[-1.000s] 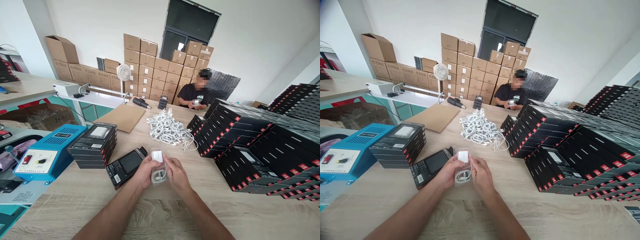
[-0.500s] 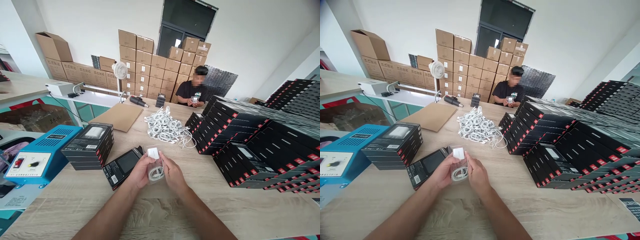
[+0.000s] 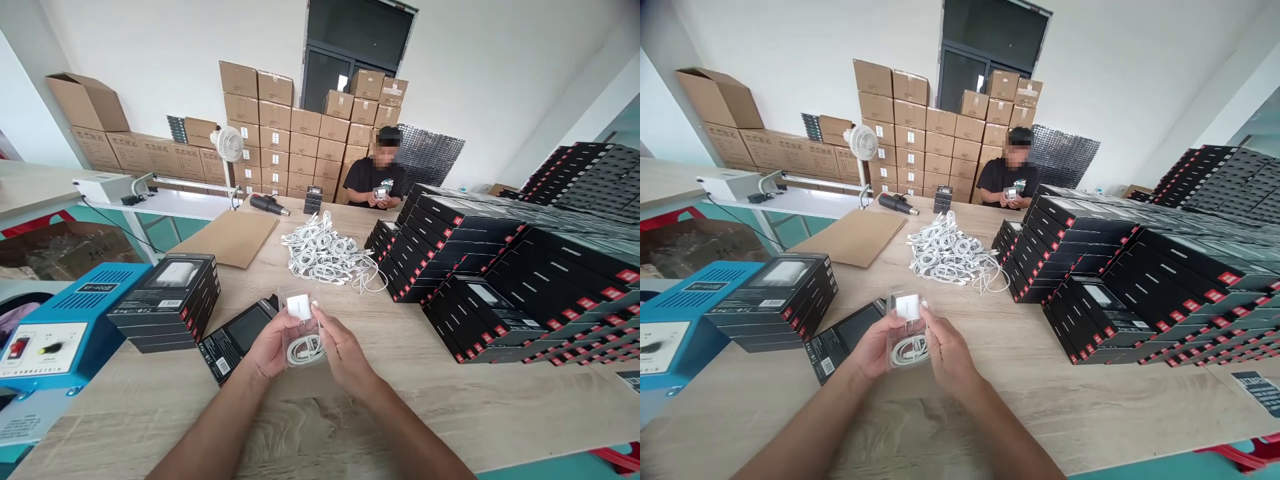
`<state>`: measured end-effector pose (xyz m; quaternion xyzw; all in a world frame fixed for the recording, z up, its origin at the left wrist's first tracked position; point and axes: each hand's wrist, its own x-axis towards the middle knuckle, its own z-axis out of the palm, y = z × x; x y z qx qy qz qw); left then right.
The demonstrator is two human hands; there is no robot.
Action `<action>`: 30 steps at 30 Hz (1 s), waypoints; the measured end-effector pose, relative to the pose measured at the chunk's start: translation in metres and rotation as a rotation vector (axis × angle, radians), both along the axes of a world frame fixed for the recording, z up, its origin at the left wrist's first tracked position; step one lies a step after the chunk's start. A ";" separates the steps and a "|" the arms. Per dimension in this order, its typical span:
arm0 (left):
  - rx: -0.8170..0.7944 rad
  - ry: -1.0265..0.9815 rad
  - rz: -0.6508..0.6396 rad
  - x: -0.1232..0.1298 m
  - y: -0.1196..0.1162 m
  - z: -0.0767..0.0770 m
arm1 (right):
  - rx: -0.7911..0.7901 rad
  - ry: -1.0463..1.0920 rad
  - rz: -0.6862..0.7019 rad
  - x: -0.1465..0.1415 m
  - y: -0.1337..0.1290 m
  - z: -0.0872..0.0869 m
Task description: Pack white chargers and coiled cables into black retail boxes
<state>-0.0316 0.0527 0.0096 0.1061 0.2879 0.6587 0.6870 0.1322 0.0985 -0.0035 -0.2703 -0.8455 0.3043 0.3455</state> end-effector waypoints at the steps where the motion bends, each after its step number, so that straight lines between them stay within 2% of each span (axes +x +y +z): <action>1: 0.025 -0.012 -0.023 -0.001 0.000 0.000 | -0.074 0.034 0.030 0.002 -0.002 0.004; 5: 0.119 0.028 -0.057 -0.001 0.001 -0.002 | -0.439 0.167 0.090 0.010 -0.001 0.004; 8: 0.096 0.090 -0.048 0.002 0.001 -0.001 | -0.632 0.218 0.136 0.012 0.005 -0.002; 15: -0.024 0.145 -0.020 0.013 0.000 0.005 | -0.713 0.240 0.143 0.009 0.012 -0.006; 19: -0.061 0.172 0.019 0.010 0.000 0.008 | -0.767 0.219 0.136 0.009 0.014 -0.009; 22: -0.054 0.249 -0.043 0.008 0.000 0.008 | -0.901 0.245 0.227 0.017 0.022 -0.007; 24: -0.011 0.310 -0.144 0.011 0.000 0.006 | -0.980 0.321 0.219 0.023 0.030 -0.004; 26: 0.037 0.388 -0.253 0.015 -0.001 0.003 | -1.001 0.388 0.153 0.027 0.038 -0.001; 28: 0.052 0.532 -0.307 0.015 -0.002 0.002 | -0.992 0.389 0.136 0.028 0.046 -0.001; 30: 0.023 0.818 -0.235 0.008 -0.004 0.004 | -0.999 0.392 0.141 0.028 0.054 -0.005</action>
